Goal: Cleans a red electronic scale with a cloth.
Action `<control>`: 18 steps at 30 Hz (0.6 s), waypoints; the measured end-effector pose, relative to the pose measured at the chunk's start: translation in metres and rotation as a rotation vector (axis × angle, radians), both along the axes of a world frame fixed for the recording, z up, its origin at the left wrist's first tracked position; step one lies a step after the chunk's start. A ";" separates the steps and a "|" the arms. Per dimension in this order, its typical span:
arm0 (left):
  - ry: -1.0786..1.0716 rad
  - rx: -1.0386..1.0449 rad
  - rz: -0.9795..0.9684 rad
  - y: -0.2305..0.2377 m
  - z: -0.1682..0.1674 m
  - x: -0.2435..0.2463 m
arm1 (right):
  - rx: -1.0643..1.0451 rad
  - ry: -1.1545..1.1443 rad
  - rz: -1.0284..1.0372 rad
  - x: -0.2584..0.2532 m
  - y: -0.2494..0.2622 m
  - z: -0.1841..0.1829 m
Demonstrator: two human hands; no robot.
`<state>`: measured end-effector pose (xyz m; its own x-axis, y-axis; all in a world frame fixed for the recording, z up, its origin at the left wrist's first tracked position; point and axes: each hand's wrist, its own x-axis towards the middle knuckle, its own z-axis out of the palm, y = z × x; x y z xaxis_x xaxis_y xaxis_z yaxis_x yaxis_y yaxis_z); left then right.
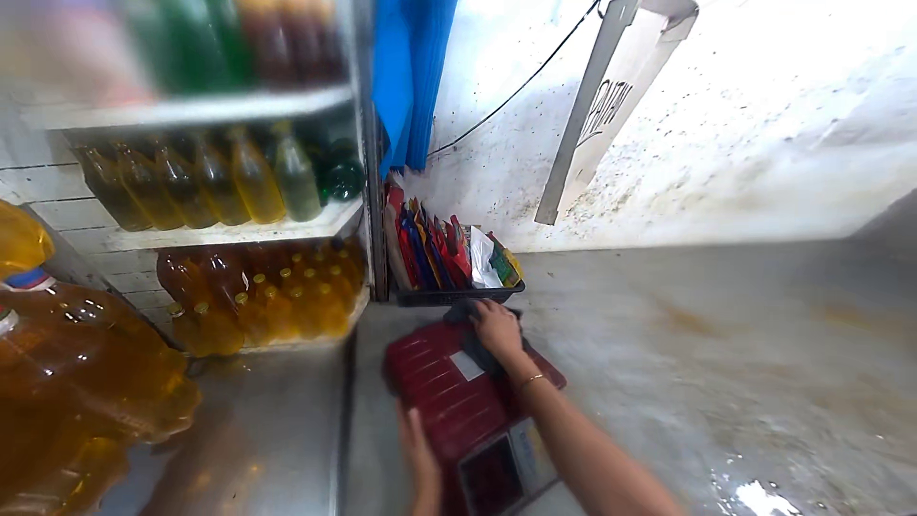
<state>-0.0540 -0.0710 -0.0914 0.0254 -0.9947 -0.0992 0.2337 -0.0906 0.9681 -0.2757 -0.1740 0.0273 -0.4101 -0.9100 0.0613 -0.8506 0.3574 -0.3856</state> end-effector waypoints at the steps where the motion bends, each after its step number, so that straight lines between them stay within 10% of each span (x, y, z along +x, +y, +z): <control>1: 0.000 0.002 -0.001 -0.001 -0.001 0.000 | -0.003 0.027 0.080 0.021 0.003 -0.002; 7: 0.065 -0.036 0.093 0.000 0.005 -0.006 | -0.007 -0.046 0.623 0.136 0.050 -0.008; 14: 0.026 -0.014 0.015 0.000 0.002 -0.003 | 0.030 -0.030 0.084 -0.012 0.019 -0.001; 18: 0.048 -0.006 0.000 -0.002 0.001 -0.002 | -0.053 0.020 0.166 0.056 0.018 -0.002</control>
<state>-0.0557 -0.0735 -0.0900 0.0204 -0.9953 -0.0942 0.2796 -0.0848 0.9564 -0.2193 -0.1555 0.0252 -0.2528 -0.9604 0.1172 -0.9039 0.1912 -0.3827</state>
